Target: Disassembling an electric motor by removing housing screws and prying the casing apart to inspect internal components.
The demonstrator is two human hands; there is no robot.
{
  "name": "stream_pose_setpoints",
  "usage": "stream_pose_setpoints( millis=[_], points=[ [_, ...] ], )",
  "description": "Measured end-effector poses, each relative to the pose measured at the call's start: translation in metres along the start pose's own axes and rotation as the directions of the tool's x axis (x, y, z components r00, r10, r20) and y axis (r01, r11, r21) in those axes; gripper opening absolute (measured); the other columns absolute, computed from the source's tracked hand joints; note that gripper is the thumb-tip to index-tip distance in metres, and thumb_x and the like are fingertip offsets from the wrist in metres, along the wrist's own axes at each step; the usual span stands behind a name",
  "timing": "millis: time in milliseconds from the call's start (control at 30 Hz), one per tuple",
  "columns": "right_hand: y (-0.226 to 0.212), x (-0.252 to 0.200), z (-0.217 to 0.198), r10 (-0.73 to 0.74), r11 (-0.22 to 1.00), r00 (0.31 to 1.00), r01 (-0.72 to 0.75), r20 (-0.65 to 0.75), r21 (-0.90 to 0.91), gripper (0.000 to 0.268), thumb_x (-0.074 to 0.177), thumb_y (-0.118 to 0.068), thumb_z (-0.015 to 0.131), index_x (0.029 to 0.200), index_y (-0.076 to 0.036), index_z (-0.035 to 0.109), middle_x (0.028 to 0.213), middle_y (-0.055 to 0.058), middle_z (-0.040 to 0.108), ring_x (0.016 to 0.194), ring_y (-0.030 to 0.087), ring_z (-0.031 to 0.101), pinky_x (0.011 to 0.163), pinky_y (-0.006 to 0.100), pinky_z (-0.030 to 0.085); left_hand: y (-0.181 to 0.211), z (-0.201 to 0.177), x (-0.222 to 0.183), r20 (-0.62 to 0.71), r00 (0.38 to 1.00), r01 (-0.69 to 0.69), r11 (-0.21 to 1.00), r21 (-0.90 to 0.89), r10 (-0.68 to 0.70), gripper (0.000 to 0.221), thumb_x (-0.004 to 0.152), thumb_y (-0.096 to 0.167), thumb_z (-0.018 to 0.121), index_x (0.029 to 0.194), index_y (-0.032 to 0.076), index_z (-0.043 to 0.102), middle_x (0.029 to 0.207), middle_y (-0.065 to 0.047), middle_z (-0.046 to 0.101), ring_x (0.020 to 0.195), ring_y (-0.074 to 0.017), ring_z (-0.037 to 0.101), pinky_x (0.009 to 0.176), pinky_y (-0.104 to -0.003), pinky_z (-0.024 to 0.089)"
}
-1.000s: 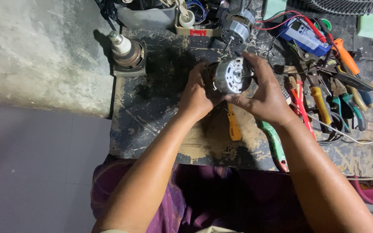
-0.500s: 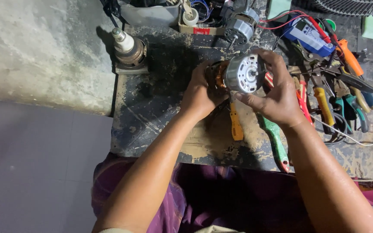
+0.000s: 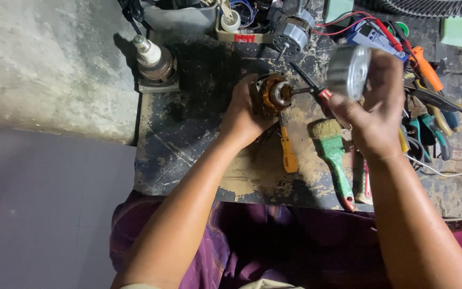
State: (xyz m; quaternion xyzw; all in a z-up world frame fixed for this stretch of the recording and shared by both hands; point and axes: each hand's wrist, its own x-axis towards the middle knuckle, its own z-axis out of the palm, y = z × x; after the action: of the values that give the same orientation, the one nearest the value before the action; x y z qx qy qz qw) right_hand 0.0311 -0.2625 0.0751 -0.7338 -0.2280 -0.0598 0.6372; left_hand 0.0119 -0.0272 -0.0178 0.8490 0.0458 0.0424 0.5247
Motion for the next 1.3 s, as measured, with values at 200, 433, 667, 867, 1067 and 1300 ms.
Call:
stream_pose_setpoints(
  millis=[200,433,667,867,1067,1300],
  points=[
    [-0.012,-0.014,0.009,-0.148,0.988,0.968,0.133,-0.204,-0.081,0.065,0.098,-0.042,0.067,0.14,-0.006,0.033,0.136,0.017,0.042,0.128,0.025,0.042,0.108,0.037,0.038,-0.029,-0.002,-0.001,0.012,0.986,-0.164,0.986,-0.037,0.164,0.114,0.063,0.02,0.091,0.155,0.005,0.028,0.151,-0.026,0.036,0.143,-0.0393,0.045,0.122,-0.04,0.036],
    [-0.009,-0.049,0.034,-0.389,0.895,0.921,0.386,0.032,-0.222,0.077,0.083,-0.029,0.071,0.144,-0.003,0.032,0.135,0.019,0.042,0.128,0.034,0.049,0.112,0.046,0.049,0.009,-0.051,-0.015,0.188,0.981,-0.049,0.998,0.048,0.039,0.104,0.077,0.018,0.087,0.158,0.003,0.022,0.157,-0.025,0.033,0.15,-0.0415,0.025,0.121,-0.06,0.026],
    [0.017,-0.065,0.089,-0.181,0.828,0.913,0.342,0.366,-0.444,0.086,0.076,-0.05,0.08,0.136,0.004,0.051,0.128,0.023,0.058,0.118,0.042,0.06,0.1,0.052,0.048,0.022,-0.084,-0.028,0.118,0.983,0.137,0.99,0.027,-0.139,0.087,0.085,-0.002,0.067,0.159,0.012,0.024,0.159,-0.026,0.029,0.14,-0.0471,0.045,0.111,-0.057,0.045],
    [0.045,-0.055,0.138,-0.193,0.639,0.896,0.424,0.401,-0.642,0.092,0.063,-0.057,0.084,0.133,-0.003,0.058,0.114,0.014,0.06,0.1,0.033,0.062,0.084,0.046,0.045,0.017,-0.09,-0.023,0.057,0.991,0.116,0.991,0.074,-0.12,0.073,0.088,0.007,0.057,0.156,0.014,0.032,0.148,-0.026,0.043,0.133,-0.0454,0.055,0.108,-0.059,0.049],
    [0.087,-0.054,0.169,-0.035,0.428,0.867,0.462,0.496,-0.777,0.087,0.056,-0.049,0.082,0.129,-0.006,0.061,0.115,0.01,0.057,0.094,0.028,0.064,0.077,0.041,0.047,0.023,-0.093,-0.028,0.193,0.96,0.15,0.955,0.255,-0.202,0.066,0.088,0.015,0.054,0.152,0.017,0.037,0.14,-0.02,0.056,0.129,-0.0402,0.06,0.105,-0.057,0.051],
    [0.085,-0.053,0.169,-0.063,0.32,0.877,0.469,0.476,-0.823,0.096,0.065,-0.035,0.075,0.153,-0.005,0.047,0.113,0.011,0.059,0.089,0.026,0.071,0.077,0.036,0.051,0.0,-0.085,-0.031,0.324,0.923,0.005,0.85,0.527,-0.206,0.069,0.086,0.017,0.058,0.152,0.017,0.038,0.138,-0.021,0.054,0.125,-0.043,0.061,0.094,-0.058,0.056]
  ],
)
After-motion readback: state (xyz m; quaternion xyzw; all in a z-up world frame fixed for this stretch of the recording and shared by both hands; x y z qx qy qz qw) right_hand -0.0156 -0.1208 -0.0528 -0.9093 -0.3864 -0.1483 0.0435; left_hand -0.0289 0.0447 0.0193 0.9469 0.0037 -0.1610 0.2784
